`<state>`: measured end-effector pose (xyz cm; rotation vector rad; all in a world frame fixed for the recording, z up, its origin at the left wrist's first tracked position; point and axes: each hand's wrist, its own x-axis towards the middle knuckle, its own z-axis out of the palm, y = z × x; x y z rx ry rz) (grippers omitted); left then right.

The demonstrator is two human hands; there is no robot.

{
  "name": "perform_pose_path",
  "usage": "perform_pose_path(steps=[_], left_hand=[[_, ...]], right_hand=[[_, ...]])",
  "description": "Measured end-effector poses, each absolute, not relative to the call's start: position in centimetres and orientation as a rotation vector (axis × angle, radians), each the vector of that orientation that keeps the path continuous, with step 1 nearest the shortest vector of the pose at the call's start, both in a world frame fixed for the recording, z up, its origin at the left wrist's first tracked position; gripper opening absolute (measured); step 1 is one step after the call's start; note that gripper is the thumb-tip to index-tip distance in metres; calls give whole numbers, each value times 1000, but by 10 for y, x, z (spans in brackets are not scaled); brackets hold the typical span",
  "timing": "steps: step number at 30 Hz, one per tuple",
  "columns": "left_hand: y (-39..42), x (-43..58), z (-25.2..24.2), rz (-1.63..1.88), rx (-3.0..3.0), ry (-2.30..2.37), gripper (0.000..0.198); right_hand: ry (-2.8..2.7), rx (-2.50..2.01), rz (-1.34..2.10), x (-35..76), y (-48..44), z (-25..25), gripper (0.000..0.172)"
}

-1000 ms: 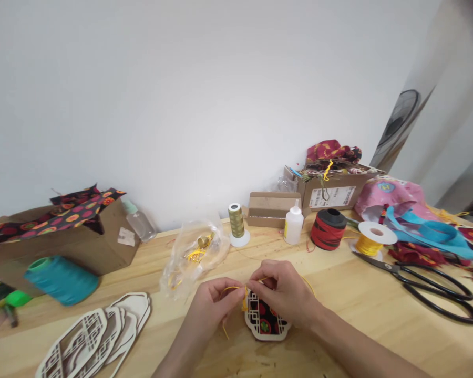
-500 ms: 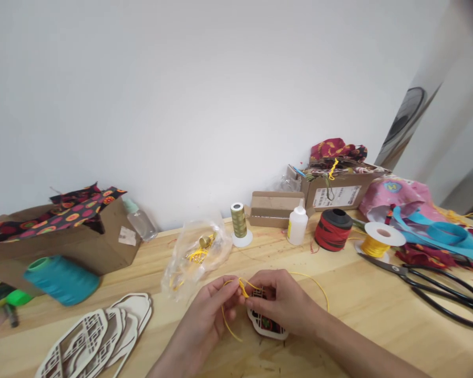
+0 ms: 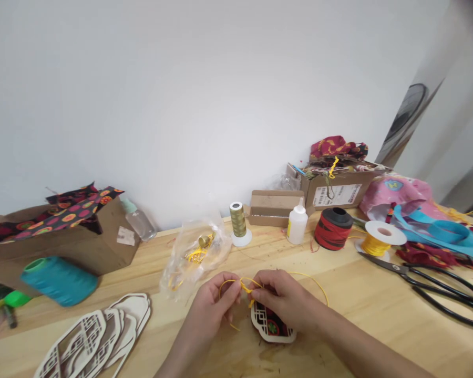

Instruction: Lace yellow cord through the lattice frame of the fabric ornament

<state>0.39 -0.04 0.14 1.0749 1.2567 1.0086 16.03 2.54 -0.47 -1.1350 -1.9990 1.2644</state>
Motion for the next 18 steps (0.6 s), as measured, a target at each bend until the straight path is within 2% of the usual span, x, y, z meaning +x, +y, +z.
perform_pose_path(steps=[5, 11, 15, 18], left_hand=[[1, 3, -4, 909, 1335, 1356, 19], [2, 3, -8, 882, 1158, 1187, 19], [1, 0, -8, 943, 1034, 1124, 16], [1, 0, -5, 957, 997, 1124, 16]], right_hand=[[-2195, -1149, 1243, 172, 29, 1, 15], [-2196, -1158, 1321, 174, 27, 8, 5], [-2088, -1138, 1360, 171, 29, 9, 18], [-1961, -1172, 1297, 172, 33, 10, 15]])
